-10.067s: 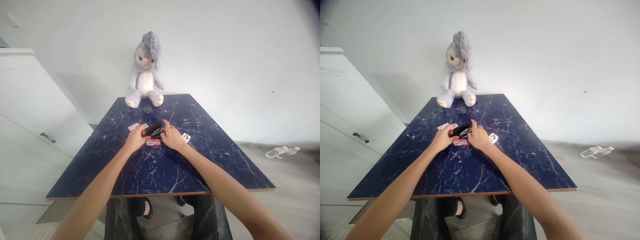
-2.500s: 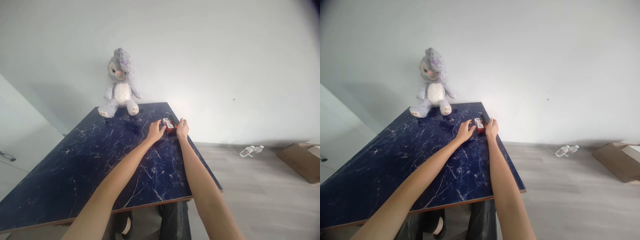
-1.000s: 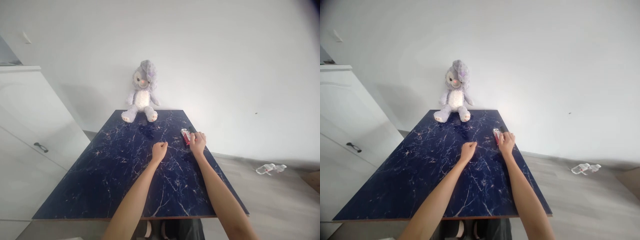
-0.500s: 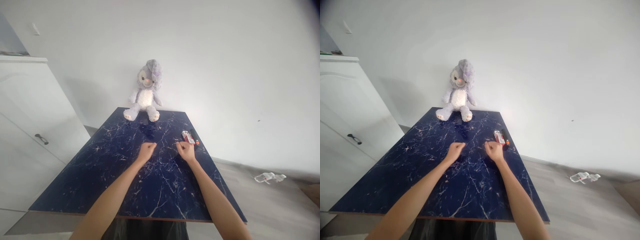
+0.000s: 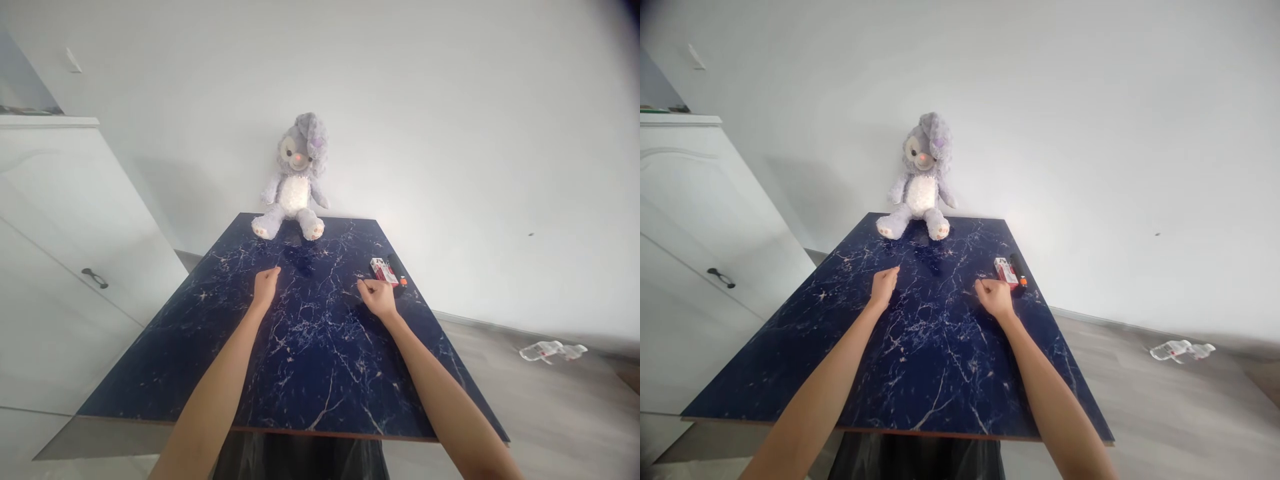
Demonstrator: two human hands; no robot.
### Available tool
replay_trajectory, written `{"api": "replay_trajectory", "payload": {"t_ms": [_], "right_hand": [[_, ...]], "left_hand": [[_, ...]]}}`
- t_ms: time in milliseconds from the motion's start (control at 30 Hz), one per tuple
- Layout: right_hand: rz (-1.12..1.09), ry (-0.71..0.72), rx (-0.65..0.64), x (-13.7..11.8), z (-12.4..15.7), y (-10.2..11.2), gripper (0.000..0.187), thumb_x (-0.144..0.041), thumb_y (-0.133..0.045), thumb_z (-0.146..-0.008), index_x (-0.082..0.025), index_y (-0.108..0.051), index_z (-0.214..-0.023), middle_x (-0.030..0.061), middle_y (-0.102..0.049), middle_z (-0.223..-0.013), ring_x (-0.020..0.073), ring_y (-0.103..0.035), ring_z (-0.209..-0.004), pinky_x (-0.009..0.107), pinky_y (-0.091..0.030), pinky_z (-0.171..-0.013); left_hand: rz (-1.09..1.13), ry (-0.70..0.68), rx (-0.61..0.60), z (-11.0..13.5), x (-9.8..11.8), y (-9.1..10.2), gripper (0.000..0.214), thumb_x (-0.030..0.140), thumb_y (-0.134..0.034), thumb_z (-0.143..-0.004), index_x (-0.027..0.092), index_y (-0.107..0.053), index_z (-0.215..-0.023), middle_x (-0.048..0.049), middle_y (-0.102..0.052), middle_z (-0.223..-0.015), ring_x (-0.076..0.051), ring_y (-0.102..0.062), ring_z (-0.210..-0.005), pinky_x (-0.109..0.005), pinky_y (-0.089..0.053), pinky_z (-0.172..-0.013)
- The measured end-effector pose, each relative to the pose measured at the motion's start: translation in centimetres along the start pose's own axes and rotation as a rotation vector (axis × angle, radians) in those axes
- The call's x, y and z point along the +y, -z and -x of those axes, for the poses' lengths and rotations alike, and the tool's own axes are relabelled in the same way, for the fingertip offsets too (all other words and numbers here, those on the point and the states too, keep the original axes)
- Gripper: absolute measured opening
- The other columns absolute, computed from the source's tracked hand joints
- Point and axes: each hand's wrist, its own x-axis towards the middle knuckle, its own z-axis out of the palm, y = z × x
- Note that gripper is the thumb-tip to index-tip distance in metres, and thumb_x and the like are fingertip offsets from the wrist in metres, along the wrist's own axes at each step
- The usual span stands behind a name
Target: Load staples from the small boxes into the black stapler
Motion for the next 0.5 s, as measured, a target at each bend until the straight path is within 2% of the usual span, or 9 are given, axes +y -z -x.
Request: {"api": "replay_trajectory", "payload": {"t_ms": [200,500], "right_hand": [[-0.001,0.032,-0.027,-1.0,0.0,-0.6,0.052,-0.035,-0.052,-0.097,-0.021,-0.021,-0.057,-0.005,-0.025,-0.051,0.0094,-0.026,-0.049,0.031,-0.021,-0.053],[-0.013,0.047,-0.011,-1.2,0.1,-0.7,0.052,-0.035,-0.053,-0.097,-0.021,-0.021,-0.058,-0.0052,-0.026,-0.051,0.0096,-0.025,-0.049,0.031,-0.021,-0.054]], "left_hand": [[-0.026,-0.012,-0.04,0.0,0.1,-0.2,0.05,0.049,-0.057,-0.084,0.024,-0.025,-0.054,0.0048,-0.023,-0.052,-0.011,-0.022,-0.051,-0.028,-0.017,-0.05],[-0.108,-0.042,-0.066,0.0,0.4,-0.2,0.05,0.047,-0.056,-0.087,0.023,-0.026,-0.055,0.0046,-0.023,-0.053,-0.012,-0.023,-0.053,-0.029,-0.017,-0.054]]}}
